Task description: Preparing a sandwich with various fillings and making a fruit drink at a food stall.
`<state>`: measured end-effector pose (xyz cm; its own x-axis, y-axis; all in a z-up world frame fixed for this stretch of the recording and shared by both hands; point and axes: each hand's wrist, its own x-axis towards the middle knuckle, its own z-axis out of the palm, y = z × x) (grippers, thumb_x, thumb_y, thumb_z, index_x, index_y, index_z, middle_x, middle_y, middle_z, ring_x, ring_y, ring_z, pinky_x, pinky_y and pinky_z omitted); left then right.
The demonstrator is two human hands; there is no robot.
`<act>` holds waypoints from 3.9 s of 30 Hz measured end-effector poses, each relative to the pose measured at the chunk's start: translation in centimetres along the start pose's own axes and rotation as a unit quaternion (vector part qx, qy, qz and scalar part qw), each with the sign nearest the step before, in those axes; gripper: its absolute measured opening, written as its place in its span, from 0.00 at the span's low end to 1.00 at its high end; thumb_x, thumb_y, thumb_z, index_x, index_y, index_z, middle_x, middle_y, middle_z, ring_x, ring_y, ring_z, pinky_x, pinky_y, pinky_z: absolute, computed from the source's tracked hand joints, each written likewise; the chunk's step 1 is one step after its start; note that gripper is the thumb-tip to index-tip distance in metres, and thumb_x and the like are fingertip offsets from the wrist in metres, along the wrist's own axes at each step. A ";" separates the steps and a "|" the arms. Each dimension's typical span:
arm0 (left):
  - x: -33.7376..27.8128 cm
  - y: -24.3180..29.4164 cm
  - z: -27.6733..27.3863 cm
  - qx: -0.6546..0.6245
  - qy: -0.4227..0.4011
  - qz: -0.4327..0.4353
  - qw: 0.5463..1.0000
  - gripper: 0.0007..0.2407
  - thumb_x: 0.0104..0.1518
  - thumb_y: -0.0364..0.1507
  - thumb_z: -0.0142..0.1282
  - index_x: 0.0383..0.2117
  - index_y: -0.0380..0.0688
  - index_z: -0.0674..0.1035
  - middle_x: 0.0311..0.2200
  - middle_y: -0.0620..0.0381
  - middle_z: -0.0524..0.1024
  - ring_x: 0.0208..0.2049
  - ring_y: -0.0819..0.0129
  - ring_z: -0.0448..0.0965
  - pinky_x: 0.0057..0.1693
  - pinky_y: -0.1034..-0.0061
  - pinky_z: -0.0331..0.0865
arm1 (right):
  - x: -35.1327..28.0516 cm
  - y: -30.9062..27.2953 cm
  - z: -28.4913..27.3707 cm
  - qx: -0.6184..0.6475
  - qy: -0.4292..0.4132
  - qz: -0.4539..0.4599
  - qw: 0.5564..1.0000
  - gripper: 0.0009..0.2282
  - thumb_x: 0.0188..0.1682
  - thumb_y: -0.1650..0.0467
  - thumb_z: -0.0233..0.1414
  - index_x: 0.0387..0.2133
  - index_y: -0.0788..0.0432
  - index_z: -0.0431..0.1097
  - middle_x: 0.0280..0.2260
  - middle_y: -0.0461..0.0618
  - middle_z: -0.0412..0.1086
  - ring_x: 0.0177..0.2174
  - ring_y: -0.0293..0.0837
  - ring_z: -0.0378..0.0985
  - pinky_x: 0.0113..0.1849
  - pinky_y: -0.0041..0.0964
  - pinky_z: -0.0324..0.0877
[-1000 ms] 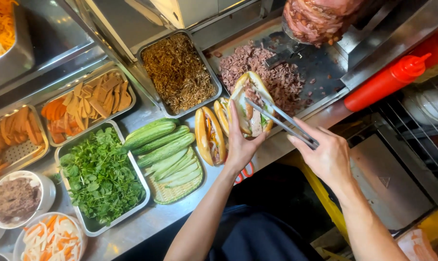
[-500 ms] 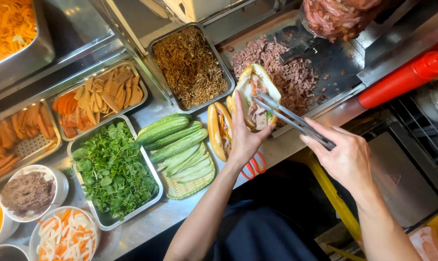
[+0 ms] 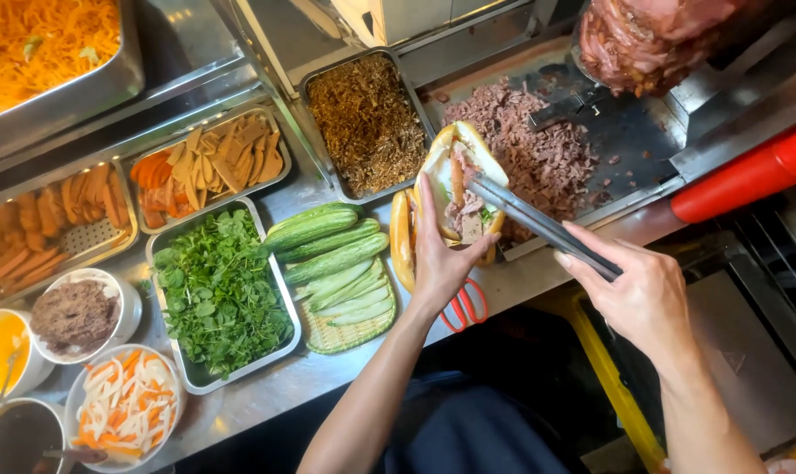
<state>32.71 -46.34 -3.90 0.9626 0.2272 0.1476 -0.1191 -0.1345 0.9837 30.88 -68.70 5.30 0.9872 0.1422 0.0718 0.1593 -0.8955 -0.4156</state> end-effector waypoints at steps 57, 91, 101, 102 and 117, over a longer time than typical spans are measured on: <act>-19.5 8.4 -35.9 0.043 0.290 0.021 0.956 0.53 0.40 0.32 0.73 0.71 0.48 0.42 0.72 0.43 0.50 0.72 0.59 0.52 0.71 0.70 0.48 | -1.0 -45.3 5.3 0.201 -0.038 -0.383 0.901 0.18 0.50 0.65 0.60 0.54 0.54 0.76 0.46 0.51 0.78 0.24 0.33 0.66 0.33 0.30 0.64; -21.1 10.0 -52.3 -0.039 0.331 0.017 0.943 0.42 0.53 0.33 0.59 0.71 0.46 0.41 0.74 0.46 0.34 0.75 0.59 0.34 0.74 0.65 0.32 | 2.4 -67.7 10.5 -0.069 -0.030 -0.361 0.930 0.19 0.51 0.55 0.57 0.56 0.35 0.75 0.35 0.54 0.80 0.40 0.59 0.79 0.45 0.57 0.69; -18.7 9.0 -53.3 -0.055 0.341 -0.041 0.938 0.44 0.50 0.37 0.56 0.71 0.56 0.37 0.75 0.51 0.29 0.76 0.52 0.32 0.72 0.41 0.26 | -0.3 -60.0 5.4 0.105 -0.055 -0.417 0.901 0.18 0.55 0.64 0.62 0.57 0.55 0.77 0.29 0.51 0.77 0.21 0.36 0.68 0.20 0.31 0.60; -18.7 8.9 -53.4 -0.062 0.339 -0.046 0.938 0.44 0.48 0.37 0.55 0.71 0.58 0.37 0.76 0.51 0.29 0.76 0.51 0.32 0.71 0.37 0.26 | -0.9 -58.8 5.1 0.135 -0.079 -0.417 0.895 0.18 0.56 0.67 0.61 0.59 0.59 0.75 0.30 0.54 0.77 0.25 0.37 0.72 0.21 0.29 0.62; -20.3 6.6 -48.0 -0.017 0.341 0.104 0.934 0.35 0.53 0.28 0.43 0.71 0.37 0.46 0.74 0.39 0.38 0.76 0.54 0.35 0.77 0.61 0.32 | -4.3 -49.6 8.4 0.023 -0.162 -0.338 0.927 0.20 0.41 0.59 0.62 0.50 0.40 0.79 0.06 0.44 0.55 0.13 0.35 0.43 0.21 0.26 0.47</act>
